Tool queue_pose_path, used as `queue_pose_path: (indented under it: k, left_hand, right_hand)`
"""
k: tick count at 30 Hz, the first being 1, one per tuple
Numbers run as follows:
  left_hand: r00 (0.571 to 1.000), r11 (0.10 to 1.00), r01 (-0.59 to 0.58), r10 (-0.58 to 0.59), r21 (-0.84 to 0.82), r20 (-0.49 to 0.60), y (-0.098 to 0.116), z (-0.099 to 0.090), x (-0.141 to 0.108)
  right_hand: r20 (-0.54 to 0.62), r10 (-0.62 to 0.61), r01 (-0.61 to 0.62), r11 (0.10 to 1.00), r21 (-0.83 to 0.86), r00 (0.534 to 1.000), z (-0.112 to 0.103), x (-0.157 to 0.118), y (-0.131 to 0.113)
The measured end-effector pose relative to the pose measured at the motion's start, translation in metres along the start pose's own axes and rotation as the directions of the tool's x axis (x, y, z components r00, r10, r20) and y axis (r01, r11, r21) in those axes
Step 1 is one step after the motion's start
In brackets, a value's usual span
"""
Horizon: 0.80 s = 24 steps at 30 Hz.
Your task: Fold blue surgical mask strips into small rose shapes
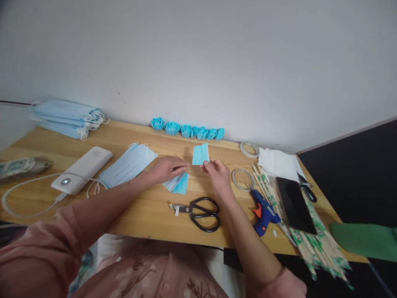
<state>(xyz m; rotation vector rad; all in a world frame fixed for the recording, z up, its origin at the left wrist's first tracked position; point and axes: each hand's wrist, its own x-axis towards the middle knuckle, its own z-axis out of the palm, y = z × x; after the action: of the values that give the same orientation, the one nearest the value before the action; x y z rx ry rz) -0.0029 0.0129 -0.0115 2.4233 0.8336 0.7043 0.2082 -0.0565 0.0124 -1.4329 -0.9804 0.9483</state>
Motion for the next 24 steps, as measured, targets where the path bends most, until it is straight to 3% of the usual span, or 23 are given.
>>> queue_pose_path:
  k: [2, 6, 8, 9, 11, 13, 16, 19, 21, 24]
  left_hand:
    - [1.000, 1.000, -0.027, 0.027, 0.016, 0.005, 0.000, 0.000, 0.001]
    - [1.000, 0.999, -0.012, 0.013, 0.033, -0.006, 0.004, -0.006, 0.001]
    - [1.000, 1.000, 0.012, -0.012, 0.022, -0.011, 0.005, -0.008, 0.000]
    - [1.000, 1.000, 0.024, -0.024, 0.010, -0.012, 0.006, -0.009, -0.001]
    - [0.999, 0.999, 0.046, -0.046, -0.027, -0.020, 0.005, -0.010, -0.002]
    - [0.997, 0.997, 0.049, -0.052, -0.066, -0.054, 0.003, -0.008, -0.002]
    - [0.979, 0.992, 0.091, -0.106, -0.092, -0.176, -0.003, -0.003, 0.000]
    - [0.916, 0.970, 0.227, -0.241, -0.081, -0.319, -0.008, 0.000, 0.003]
    - [0.881, 0.953, 0.295, -0.298, -0.066, -0.368, -0.010, 0.000, 0.005]
    - [0.868, 0.945, 0.325, -0.315, -0.040, -0.384, -0.011, -0.001, 0.007]
  right_hand:
    - [0.052, -0.034, 0.033, 0.999, 0.013, 0.998, 0.018, 0.026, 0.000]
    - [0.025, -0.078, 0.078, 0.997, 0.005, 0.997, 0.039, 0.061, -0.004]
    - [0.092, -0.110, 0.113, 0.993, -0.026, 0.990, 0.034, 0.071, -0.015]
    - [0.178, -0.111, 0.119, 0.992, -0.036, 0.978, 0.027, 0.074, -0.022]
    - [0.378, -0.103, 0.123, 0.992, -0.030, 0.920, 0.011, 0.080, -0.038]
    - [0.456, -0.067, 0.072, 0.997, 0.007, 0.888, -0.003, 0.085, -0.048]
    - [0.418, 0.000, -0.019, 0.999, 0.040, 0.909, -0.006, 0.089, -0.037]
    - [0.434, 0.123, -0.143, 0.990, 0.012, 0.893, 0.010, 0.087, -0.009]
    - [0.441, 0.132, -0.160, 0.987, 0.028, 0.888, 0.021, 0.085, 0.006]
    - [0.309, 0.074, -0.111, 0.988, 0.104, 0.948, 0.032, 0.081, 0.016]
